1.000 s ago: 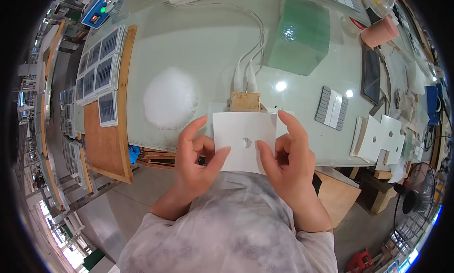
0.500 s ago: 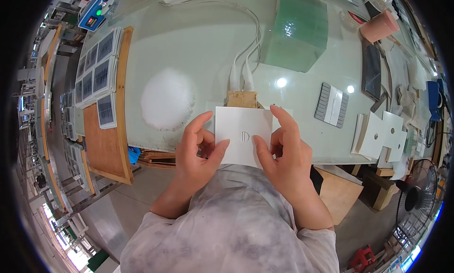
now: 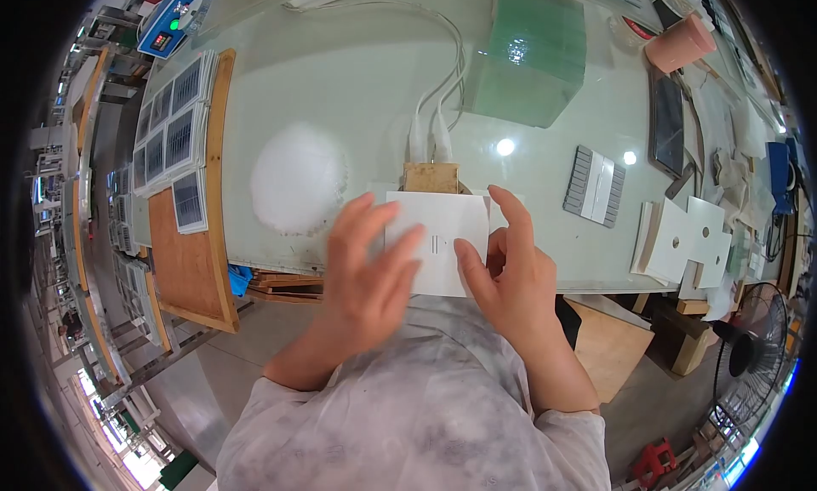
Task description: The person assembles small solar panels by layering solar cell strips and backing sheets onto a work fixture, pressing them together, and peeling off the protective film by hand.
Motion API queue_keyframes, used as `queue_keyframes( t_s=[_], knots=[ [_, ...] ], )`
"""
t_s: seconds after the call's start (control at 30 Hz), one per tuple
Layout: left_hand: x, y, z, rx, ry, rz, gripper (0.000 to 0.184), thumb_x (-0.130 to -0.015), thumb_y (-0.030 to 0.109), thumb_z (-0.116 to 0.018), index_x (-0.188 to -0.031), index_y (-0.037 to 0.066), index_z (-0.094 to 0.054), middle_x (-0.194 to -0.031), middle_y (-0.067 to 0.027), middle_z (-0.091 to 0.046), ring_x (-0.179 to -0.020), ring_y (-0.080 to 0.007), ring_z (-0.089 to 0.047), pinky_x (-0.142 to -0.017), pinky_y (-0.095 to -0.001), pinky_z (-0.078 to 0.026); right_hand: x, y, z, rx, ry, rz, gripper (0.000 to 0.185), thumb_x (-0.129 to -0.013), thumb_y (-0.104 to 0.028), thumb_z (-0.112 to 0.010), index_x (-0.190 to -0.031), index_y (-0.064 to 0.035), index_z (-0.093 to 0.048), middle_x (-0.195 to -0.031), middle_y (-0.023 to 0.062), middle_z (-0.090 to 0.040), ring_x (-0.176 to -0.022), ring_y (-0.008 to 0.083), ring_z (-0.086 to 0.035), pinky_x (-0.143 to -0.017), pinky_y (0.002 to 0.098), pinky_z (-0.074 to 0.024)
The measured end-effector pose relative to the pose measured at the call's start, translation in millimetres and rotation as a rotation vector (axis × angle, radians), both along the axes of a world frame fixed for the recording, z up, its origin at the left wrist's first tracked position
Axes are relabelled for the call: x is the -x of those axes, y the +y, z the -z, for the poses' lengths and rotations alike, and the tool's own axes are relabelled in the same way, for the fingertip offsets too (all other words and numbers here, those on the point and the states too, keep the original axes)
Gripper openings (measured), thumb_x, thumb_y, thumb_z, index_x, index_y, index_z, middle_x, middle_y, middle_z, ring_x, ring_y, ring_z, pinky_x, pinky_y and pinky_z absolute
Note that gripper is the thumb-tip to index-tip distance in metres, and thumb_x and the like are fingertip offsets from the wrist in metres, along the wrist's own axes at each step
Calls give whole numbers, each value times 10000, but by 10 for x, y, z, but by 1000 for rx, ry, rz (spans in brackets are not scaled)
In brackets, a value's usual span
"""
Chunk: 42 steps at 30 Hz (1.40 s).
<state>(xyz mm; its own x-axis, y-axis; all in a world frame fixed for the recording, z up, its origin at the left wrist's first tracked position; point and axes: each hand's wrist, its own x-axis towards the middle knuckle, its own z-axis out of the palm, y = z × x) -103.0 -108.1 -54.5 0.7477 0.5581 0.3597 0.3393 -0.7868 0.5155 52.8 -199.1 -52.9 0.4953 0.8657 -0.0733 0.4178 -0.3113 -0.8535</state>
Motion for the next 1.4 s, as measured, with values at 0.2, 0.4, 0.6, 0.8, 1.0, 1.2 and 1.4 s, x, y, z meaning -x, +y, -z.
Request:
queue_keyframes(
  t_s=[0.2, 0.4, 0.6, 0.8, 1.0, 1.2, 1.4],
  knots=[
    [-132, -156, 3, 25, 156, 254, 813, -637, 384, -702, -1215, -108, -408, -1316, -280, -345, -1238, -412, -325, -1002, -486, -287, -51, 8, -60, 1, 62, -46, 526, -814, -53, -584, -1271, -14, -325, -529, 14, -434, -447, 80, -393, -435, 212, -311],
    [-87, -158, 159, 3, 24, 229, 643, -718, 227, -660, -1208, -108, -413, -1314, -291, -341, -1231, -426, -331, -1000, -484, -292, 15, 32, -237, -184, 269, -62, 491, -840, 18, -505, -1284, 9, -296, -537, -6, -412, -472, 53, -353, -454, 206, -272],
    [185, -105, 212, 390, -415, 253, 510, -768, -17, -466, -1266, -70, -374, -1323, -248, -359, -1242, -372, -350, -1029, -458, -271, 98, 225, -393, -381, 725, -360, 567, -842, -58, -537, -1318, 7, -235, -695, 36, -516, -610, 82, -463, -557, 198, -375],
    [425, -141, -126, 2032, -1033, 408, 485, -848, -28, -364, -1325, -48, -276, -1325, -150, -391, -1231, -264, -380, -1021, -406, -294, -85, 209, -206, -523, 795, -246, 341, -833, -19, -552, -1144, 9, -417, -872, 47, -533, -658, 67, -472, -570, 175, -378],
    [267, -197, 24, 2213, -950, 363, 455, -885, 52, -377, -1317, -52, -278, -1329, -178, -386, -1250, -280, -366, -1039, -425, -290, -174, -52, -68, -415, 1046, -285, 176, -867, -3, -493, -1035, 46, -476, -907, 88, -562, -705, 83, -533, -577, 203, -432],
    [253, -248, 128, 2299, -978, 466, 447, -950, 224, -344, -1336, 5, -285, -1348, -123, -376, -1255, -238, -357, -1029, -412, -288, -235, -138, 30, -424, 1150, -291, 241, -850, -3, -496, -1078, 65, -462, -961, 128, -580, -848, 149, -575, -739, 259, -466],
    [214, -217, 17, 2269, -920, 441, 439, -953, 211, -341, -1339, 10, -283, -1347, -114, -375, -1249, -242, -358, -1018, -427, -289, -199, -142, -80, -395, 981, -243, 355, -822, 7, -510, -1159, 82, -430, -961, 122, -592, -846, 135, -582, -722, 221, -457]
  ],
)
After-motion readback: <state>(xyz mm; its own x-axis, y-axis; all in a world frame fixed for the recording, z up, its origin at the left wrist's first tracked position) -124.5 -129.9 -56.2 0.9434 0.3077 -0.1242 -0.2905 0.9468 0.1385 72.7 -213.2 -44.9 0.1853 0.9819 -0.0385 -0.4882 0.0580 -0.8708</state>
